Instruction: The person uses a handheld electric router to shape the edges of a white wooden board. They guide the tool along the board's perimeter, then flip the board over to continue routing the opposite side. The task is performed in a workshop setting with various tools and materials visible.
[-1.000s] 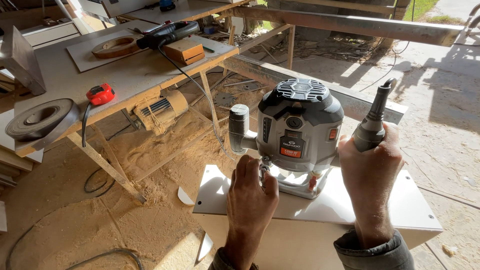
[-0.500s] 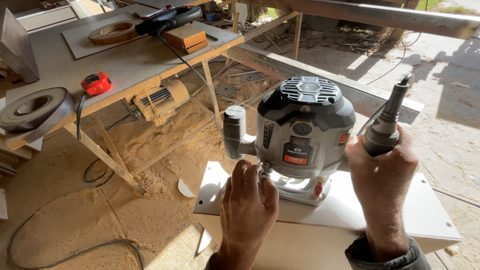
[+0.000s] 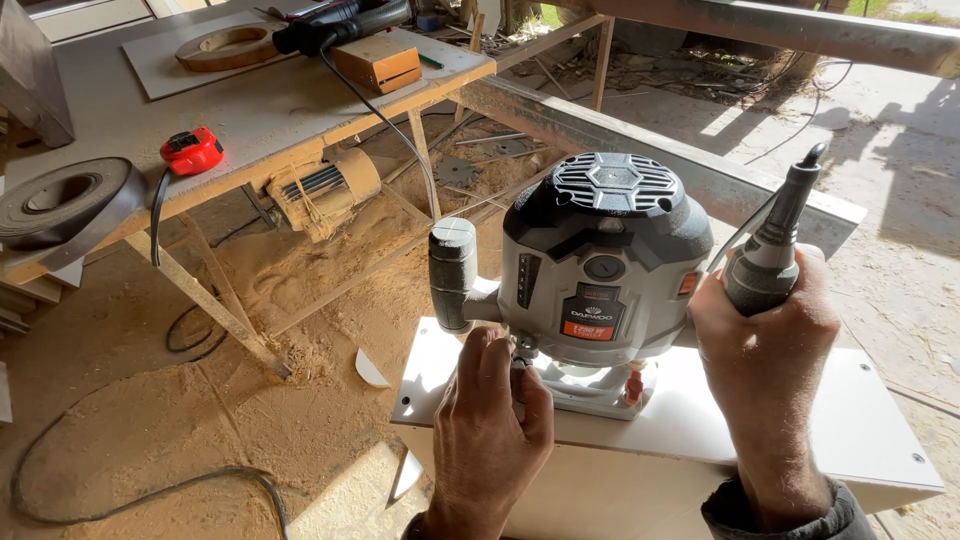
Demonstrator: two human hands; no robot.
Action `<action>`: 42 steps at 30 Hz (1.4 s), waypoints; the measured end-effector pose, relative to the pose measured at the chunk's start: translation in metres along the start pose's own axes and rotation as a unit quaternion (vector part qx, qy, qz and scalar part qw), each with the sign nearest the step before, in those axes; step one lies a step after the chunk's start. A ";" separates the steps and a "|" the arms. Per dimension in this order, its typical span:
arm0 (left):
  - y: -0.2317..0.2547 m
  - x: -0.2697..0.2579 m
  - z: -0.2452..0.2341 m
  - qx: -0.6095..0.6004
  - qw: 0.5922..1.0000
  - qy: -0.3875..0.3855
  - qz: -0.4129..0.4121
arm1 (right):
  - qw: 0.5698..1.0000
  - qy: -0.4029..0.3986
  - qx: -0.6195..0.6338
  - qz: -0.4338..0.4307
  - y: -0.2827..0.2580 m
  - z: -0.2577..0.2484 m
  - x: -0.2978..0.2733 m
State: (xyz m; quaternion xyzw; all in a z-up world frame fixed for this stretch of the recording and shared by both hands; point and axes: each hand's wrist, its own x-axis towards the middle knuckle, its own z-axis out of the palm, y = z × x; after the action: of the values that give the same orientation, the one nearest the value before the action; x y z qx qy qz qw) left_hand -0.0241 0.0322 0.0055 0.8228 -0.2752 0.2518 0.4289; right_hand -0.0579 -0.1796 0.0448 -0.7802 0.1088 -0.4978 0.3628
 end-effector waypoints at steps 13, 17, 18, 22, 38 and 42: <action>-0.003 -0.001 -0.002 -0.035 0.998 -0.038 -0.039 | 1.000 0.015 -0.003 0.003 0.004 -0.002 0.001; -0.002 -0.001 0.002 -0.022 0.999 -0.035 -0.029 | 1.000 0.016 -0.019 -0.015 0.011 -0.004 0.000; -0.001 0.001 0.001 -0.031 0.997 -0.053 -0.051 | 1.000 0.016 -0.015 -0.012 0.011 -0.005 0.000; -0.004 -0.001 0.006 0.003 0.999 -0.041 -0.020 | 0.999 0.022 -0.019 -0.031 0.014 -0.007 0.001; -0.002 0.003 0.020 0.018 0.999 -0.050 -0.008 | 0.998 0.047 -0.044 -0.003 0.018 -0.010 0.003; 0.003 0.005 0.020 0.016 0.998 -0.054 -0.018 | 0.997 0.056 -0.060 0.000 0.020 -0.010 0.003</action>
State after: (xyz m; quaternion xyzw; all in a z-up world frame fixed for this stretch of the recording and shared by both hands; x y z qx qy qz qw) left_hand -0.0189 0.0132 0.0002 0.8465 -0.2787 0.2036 0.4053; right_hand -0.0613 -0.2004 0.0361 -0.7719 0.1586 -0.5329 0.3083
